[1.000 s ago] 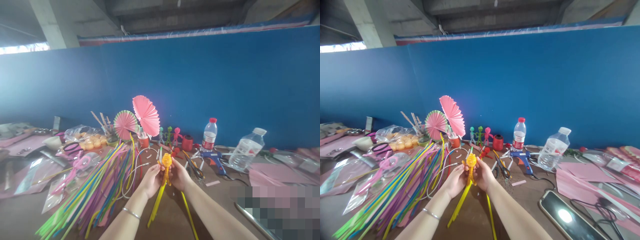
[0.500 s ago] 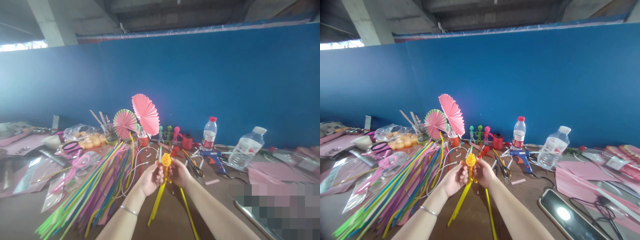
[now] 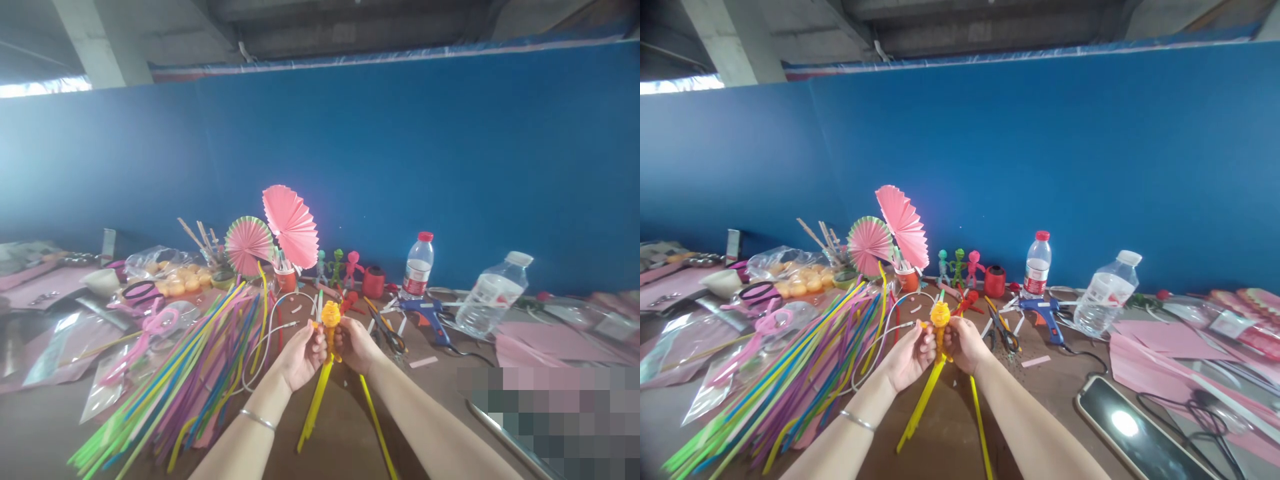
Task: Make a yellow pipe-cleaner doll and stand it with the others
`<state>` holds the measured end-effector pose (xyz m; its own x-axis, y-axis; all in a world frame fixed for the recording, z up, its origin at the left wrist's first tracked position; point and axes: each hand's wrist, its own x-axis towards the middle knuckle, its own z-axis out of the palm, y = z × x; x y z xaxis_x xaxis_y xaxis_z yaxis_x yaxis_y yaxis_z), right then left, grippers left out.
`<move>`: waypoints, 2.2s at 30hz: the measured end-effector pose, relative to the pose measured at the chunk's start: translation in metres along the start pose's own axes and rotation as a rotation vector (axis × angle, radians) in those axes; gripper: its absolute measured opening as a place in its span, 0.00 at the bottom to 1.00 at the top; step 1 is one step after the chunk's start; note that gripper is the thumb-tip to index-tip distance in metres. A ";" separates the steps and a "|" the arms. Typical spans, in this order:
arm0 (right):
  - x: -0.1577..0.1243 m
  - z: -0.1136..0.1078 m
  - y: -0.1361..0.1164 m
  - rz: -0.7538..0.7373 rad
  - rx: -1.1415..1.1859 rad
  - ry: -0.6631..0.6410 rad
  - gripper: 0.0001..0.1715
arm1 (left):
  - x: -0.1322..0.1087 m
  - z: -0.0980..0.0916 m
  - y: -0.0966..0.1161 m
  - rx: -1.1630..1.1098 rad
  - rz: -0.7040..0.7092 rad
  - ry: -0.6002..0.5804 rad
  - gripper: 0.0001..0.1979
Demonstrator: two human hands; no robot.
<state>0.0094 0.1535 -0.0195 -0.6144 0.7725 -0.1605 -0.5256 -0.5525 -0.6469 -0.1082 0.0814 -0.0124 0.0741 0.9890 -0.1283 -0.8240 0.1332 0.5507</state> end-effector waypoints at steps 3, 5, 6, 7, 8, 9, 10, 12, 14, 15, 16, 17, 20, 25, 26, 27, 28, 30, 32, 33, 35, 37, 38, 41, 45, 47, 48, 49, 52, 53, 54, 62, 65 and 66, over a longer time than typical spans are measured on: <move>0.001 0.000 0.003 -0.020 -0.018 -0.014 0.09 | 0.001 0.001 -0.001 0.050 0.035 0.058 0.12; 0.001 0.000 0.005 -0.027 -0.025 -0.017 0.09 | 0.002 0.003 -0.002 0.104 0.074 0.106 0.13; 0.001 0.001 0.005 -0.029 -0.028 -0.020 0.09 | 0.003 0.005 -0.002 0.145 0.099 0.127 0.14; 0.001 0.001 0.005 -0.029 -0.034 -0.026 0.09 | 0.004 0.006 -0.003 0.196 0.129 0.145 0.14; 0.001 0.002 0.005 -0.029 -0.041 -0.035 0.09 | 0.004 0.007 -0.004 0.254 0.161 0.159 0.15; 0.001 0.002 0.005 -0.030 -0.049 -0.046 0.10 | 0.005 0.009 -0.006 0.317 0.193 0.172 0.15; 0.000 0.003 0.005 -0.032 -0.058 -0.057 0.10 | 0.005 0.010 -0.007 0.377 0.225 0.184 0.16; 0.000 0.004 0.005 -0.043 -0.072 -0.067 0.11 | 0.005 0.011 -0.010 0.465 0.283 0.202 0.16; 0.000 0.004 0.004 -0.066 -0.083 -0.059 0.11 | 0.006 0.012 -0.013 0.510 0.322 0.209 0.16; 0.000 0.004 0.005 -0.079 -0.089 -0.057 0.11 | 0.006 0.012 -0.014 0.521 0.337 0.212 0.16; 0.000 0.004 0.005 -0.089 -0.097 -0.058 0.11 | 0.006 0.011 -0.015 0.527 0.350 0.216 0.16; 0.000 0.004 0.006 -0.096 -0.105 -0.062 0.11 | 0.007 0.011 -0.015 0.532 0.360 0.225 0.16; 0.001 0.004 0.007 -0.093 -0.110 -0.081 0.11 | 0.007 0.010 -0.015 0.526 0.369 0.250 0.16; 0.001 0.003 0.002 -0.068 0.050 -0.077 0.11 | 0.004 0.012 -0.009 0.453 0.392 0.190 0.14; 0.000 0.003 0.000 -0.055 0.103 -0.083 0.12 | 0.004 0.013 -0.007 0.463 0.415 0.189 0.14; 0.000 0.003 -0.002 -0.043 0.156 -0.097 0.13 | 0.003 0.013 -0.006 0.499 0.445 0.194 0.14; 0.000 0.002 -0.004 -0.033 0.205 -0.120 0.13 | 0.003 0.013 -0.005 0.559 0.480 0.203 0.14; -0.001 0.002 -0.007 -0.034 0.257 -0.177 0.13 | 0.004 0.012 -0.004 0.711 0.535 0.211 0.12; -0.001 0.001 -0.007 -0.057 0.247 -0.209 0.12 | 0.005 0.010 -0.004 0.811 0.528 0.200 0.12; -0.001 0.001 -0.007 -0.075 0.218 -0.203 0.12 | 0.006 0.009 -0.005 0.817 0.512 0.198 0.12; 0.000 0.000 -0.005 -0.127 0.120 -0.147 0.11 | 0.008 0.005 -0.005 0.766 0.472 0.203 0.14; 0.002 0.000 -0.003 -0.203 0.006 -0.065 0.10 | 0.008 0.003 -0.006 0.701 0.435 0.210 0.15; 0.003 0.000 -0.003 -0.243 -0.042 -0.035 0.09 | 0.008 0.003 -0.006 0.681 0.418 0.207 0.16; 0.006 -0.002 -0.002 -0.330 -0.100 -0.001 0.12 | 0.006 0.005 -0.007 0.683 0.415 0.169 0.19; 0.009 -0.006 0.001 -0.273 -0.117 0.069 0.15 | 0.006 0.007 -0.007 0.696 0.474 0.158 0.20; 0.009 -0.006 0.004 -0.218 -0.182 0.085 0.18 | 0.007 0.006 -0.007 0.681 0.495 0.183 0.21; 0.008 -0.006 0.005 -0.198 -0.243 0.071 0.20 | 0.008 0.005 -0.007 0.676 0.507 0.200 0.21; 0.007 -0.005 0.006 -0.192 -0.324 0.047 0.20 | 0.008 0.003 -0.006 0.677 0.521 0.218 0.22; 0.001 0.001 0.007 -0.233 -0.633 -0.006 0.19 | 0.010 -0.002 -0.004 0.750 0.572 0.263 0.20; -0.001 0.002 0.006 -0.270 -0.737 -0.003 0.17 | 0.010 -0.004 -0.004 0.802 0.588 0.273 0.17; -0.002 0.003 0.006 -0.312 -0.831 0.008 0.16 | 0.010 -0.005 -0.003 0.859 0.603 0.282 0.15; -0.003 0.001 0.000 -0.494 -1.063 0.008 0.14 | 0.010 -0.005 -0.005 1.227 0.693 0.249 0.14; -0.004 0.002 0.001 -0.559 -1.081 0.087 0.12 | 0.010 -0.004 -0.007 1.253 0.700 0.210 0.17; -0.004 0.001 0.001 -0.586 -1.080 0.127 0.11 | 0.010 -0.004 -0.007 1.258 0.696 0.202 0.16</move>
<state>0.0107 0.1498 -0.0184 -0.3570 0.8742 0.3291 0.0898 0.3828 -0.9195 -0.1038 0.0899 -0.0210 -0.2942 0.8642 0.4081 0.3768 -0.2876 0.8805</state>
